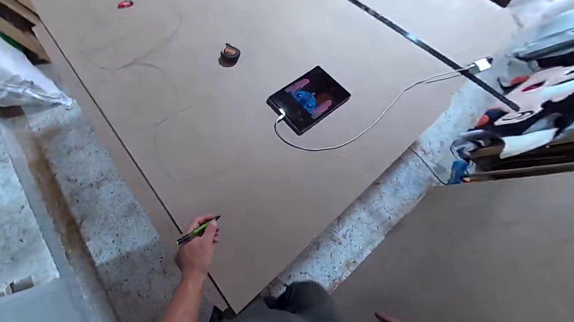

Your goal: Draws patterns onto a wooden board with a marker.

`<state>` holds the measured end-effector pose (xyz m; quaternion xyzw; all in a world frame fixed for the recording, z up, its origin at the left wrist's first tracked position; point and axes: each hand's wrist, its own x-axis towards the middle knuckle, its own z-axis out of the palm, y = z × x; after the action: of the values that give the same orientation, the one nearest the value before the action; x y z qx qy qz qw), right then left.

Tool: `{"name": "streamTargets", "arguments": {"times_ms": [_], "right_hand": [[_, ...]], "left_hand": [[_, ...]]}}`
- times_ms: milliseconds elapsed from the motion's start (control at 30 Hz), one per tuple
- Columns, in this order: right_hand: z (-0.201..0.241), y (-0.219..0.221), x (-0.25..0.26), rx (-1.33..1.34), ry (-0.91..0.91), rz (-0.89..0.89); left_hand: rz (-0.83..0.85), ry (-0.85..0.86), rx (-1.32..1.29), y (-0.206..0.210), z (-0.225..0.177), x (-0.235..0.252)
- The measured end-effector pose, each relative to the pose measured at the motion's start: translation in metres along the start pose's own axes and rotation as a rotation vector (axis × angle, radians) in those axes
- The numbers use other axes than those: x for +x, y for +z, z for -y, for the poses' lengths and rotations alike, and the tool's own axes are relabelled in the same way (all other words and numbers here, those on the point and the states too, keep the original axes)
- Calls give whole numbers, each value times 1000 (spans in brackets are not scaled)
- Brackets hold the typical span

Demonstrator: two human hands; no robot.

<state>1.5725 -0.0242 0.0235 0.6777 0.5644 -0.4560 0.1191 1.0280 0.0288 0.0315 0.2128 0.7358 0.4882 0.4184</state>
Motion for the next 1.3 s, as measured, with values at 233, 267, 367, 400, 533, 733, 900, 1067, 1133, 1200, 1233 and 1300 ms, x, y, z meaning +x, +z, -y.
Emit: {"name": "streamTargets", "arguments": {"times_ms": [233,267,367,400,533,733,900,1067,1133,1200,1233,1300], "right_hand": [[60,-137,109,-24,-221,-108],[77,-158,134,-55,-275,-130],[156,-217,215,-148,-439,-142],[187,-235,233,-171,-475,-132],[286,-290,285,-156,-502,-38],[329,-304,341,219,-304,183],[343,-299,348,-10,-403,80],[347,-251,316,-449,-733,94],[359,-234,313,-526,-746,102],[376,-226,318,-580,-707,92],[385,-225,321,-615,-675,91],[399,-229,325,-659,-617,102]], "left_hand": [[-83,92,-213,54,-18,4],[-129,78,-205,54,-15,1],[-297,11,-174,51,-8,-15],[-349,-9,-163,55,-7,-23],[-511,-69,-146,96,-26,-59],[-537,-141,-175,164,-41,-103],[-551,-131,-161,187,-41,-116],[-591,-108,-150,190,-51,-124],[-610,-100,-140,192,-55,-129],[-626,-102,-130,194,-56,-135],[-635,-109,-120,195,-55,-139],[-641,-128,-102,195,-50,-146]]}}
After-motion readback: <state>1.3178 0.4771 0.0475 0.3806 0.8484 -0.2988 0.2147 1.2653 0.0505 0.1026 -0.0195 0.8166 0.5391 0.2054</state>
